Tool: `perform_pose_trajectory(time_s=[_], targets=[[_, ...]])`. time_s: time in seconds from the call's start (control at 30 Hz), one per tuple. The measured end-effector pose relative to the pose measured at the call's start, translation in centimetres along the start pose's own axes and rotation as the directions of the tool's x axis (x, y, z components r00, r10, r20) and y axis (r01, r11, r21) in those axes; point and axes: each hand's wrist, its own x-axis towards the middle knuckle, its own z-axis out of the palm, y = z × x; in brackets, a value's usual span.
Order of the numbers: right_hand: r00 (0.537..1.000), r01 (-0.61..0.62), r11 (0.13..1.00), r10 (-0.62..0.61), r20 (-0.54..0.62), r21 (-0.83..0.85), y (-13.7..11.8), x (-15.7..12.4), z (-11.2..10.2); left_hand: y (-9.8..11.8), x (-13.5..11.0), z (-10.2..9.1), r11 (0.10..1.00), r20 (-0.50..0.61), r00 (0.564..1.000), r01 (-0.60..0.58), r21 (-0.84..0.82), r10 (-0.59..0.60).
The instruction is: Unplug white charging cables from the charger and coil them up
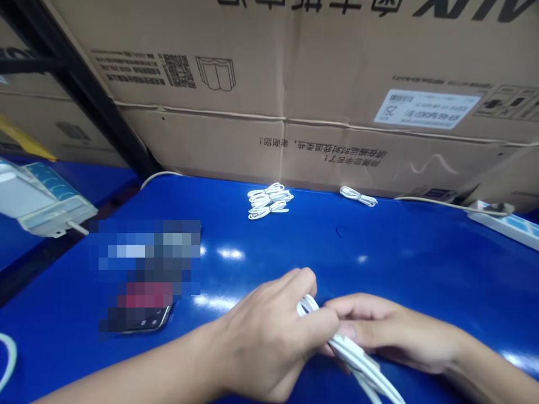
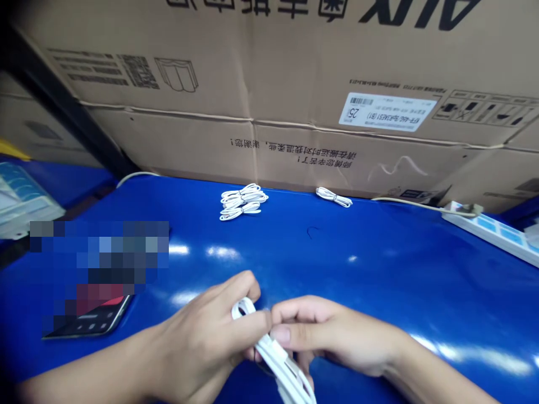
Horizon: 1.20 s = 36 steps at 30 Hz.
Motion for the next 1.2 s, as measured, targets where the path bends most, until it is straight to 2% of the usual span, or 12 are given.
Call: perform_pose_trajectory(time_s=[0.13, 0.33, 0.57, 0.7, 0.83, 0.93, 1.1, 1.2], targets=[[0.996, -0.041, 0.999, 0.040, -0.084, -0.013, -0.2, 0.0, 0.2, 0.1, 0.2, 0.1, 0.999, 0.027, 0.999, 0.025, -0.037, -0.024], [0.995, 0.001, 0.996, -0.010, -0.104, -0.087, -0.4, 0.3, 0.4, 0.2, 0.3, 0.3, 0.999, 0.046, 0.998, -0.043, 0.022, 0.042], [0.985, 0.033, 0.992, -0.052, -0.165, -0.118, -0.7, 0.4, 0.8, 0.2, 0.3, 0.3, 0.998, 0.062, 0.998, -0.030, 0.052, 0.027], [0.983, 0.042, 0.987, -0.069, -0.172, -0.158, -0.4, 0.3, 0.8, 0.2, 0.3, 0.2, 1.000, 0.085, 0.996, -0.009, -0.017, 0.010], [0.970, 0.060, 0.971, -0.112, -0.218, -0.231, -0.3, 0.4, 0.7, 0.0, 0.3, -0.1, 0.985, 0.135, 0.989, 0.080, -0.155, -0.060], [0.947, 0.092, 0.925, -0.196, -0.254, -0.370, -0.3, 0.5, 0.4, 0.0, 0.4, -0.2, 0.970, 0.159, 0.978, 0.161, -0.183, -0.132], [0.911, 0.103, 0.834, -0.297, -0.285, -0.542, -0.2, 0.5, 0.2, 0.0, 0.6, 0.5, 0.970, 0.146, 0.962, 0.240, -0.044, -0.232], [0.880, 0.087, 0.731, -0.376, -0.292, -0.677, -0.1, 0.6, 0.4, 0.1, 0.7, 1.0, 0.960, 0.107, 0.956, 0.278, -0.020, -0.274]])
